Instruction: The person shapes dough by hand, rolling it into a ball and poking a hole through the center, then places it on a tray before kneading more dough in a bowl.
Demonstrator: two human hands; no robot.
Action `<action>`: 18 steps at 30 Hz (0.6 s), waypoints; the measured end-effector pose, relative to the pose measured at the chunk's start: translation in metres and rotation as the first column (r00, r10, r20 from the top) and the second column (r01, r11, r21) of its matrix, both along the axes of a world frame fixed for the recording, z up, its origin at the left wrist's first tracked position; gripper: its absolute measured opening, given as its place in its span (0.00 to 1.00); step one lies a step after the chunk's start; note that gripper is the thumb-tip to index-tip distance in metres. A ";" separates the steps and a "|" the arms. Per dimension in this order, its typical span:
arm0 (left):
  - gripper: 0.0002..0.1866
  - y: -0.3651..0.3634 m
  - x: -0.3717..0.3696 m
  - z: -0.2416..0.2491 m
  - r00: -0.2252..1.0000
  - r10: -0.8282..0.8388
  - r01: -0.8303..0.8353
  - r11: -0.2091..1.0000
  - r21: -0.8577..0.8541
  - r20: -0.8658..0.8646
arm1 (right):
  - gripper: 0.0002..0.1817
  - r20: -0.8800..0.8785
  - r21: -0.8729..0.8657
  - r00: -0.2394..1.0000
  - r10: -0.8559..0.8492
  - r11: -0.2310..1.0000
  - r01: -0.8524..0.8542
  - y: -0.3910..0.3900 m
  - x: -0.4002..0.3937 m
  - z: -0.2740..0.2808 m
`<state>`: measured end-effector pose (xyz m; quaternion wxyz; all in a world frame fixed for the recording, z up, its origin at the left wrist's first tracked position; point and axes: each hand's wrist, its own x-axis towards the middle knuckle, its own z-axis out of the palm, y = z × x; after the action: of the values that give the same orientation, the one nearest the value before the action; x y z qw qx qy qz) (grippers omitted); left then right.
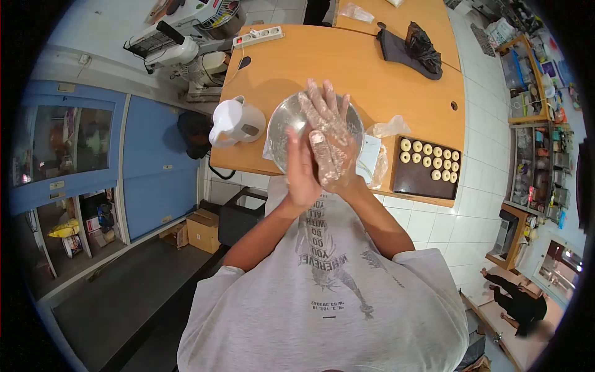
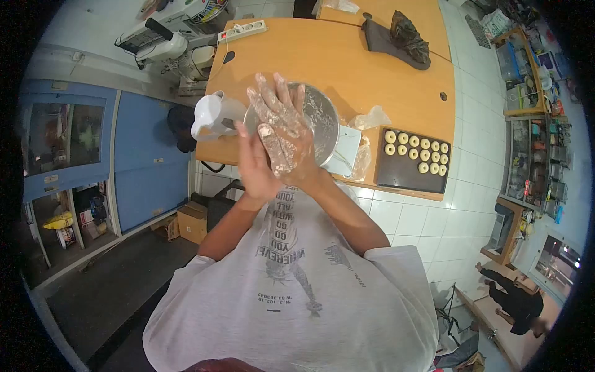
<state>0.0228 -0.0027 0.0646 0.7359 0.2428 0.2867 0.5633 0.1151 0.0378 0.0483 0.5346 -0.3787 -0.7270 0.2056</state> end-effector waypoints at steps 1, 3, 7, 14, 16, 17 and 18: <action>0.41 0.002 0.003 -0.001 1.000 -0.003 0.003 1.000 0.007 0.005 | 0.25 0.005 0.007 1.000 -0.003 1.000 0.003 -0.002 -0.002 -0.010; 0.42 0.004 0.010 -0.015 0.998 0.051 -0.057 0.982 0.182 0.040 | 0.26 0.123 -0.010 0.977 0.175 0.984 -0.175 -0.015 -0.013 -0.024; 0.43 0.005 0.017 -0.045 0.981 0.152 -0.192 0.852 0.487 0.120 | 0.26 0.008 -0.322 1.000 0.022 0.946 -0.018 -0.024 -0.031 -0.014; 0.41 0.032 -0.007 -0.019 0.950 0.120 -0.176 0.968 0.178 0.288 | 0.27 0.052 -0.065 0.966 0.254 0.966 -0.250 -0.022 -0.014 -0.016; 0.41 0.021 0.002 -0.030 0.963 0.115 -0.162 0.970 0.183 0.245 | 0.26 -0.439 -0.248 0.895 -0.079 0.968 -0.037 -0.025 -0.069 -0.004; 0.41 0.015 0.007 -0.034 0.973 0.106 -0.146 0.971 0.190 0.204 | 0.26 -0.725 -0.494 0.523 -0.448 0.867 0.058 -0.026 -0.086 0.001; 0.41 0.012 0.009 -0.036 0.982 0.097 -0.128 0.972 0.197 0.162 | 0.26 -0.724 -0.496 0.522 -0.451 0.866 0.059 -0.022 -0.073 -0.002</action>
<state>0.0322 0.0092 0.0291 0.6931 0.2577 0.1835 0.6477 0.0426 0.0154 0.0463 0.7421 -0.4468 -0.2665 0.4226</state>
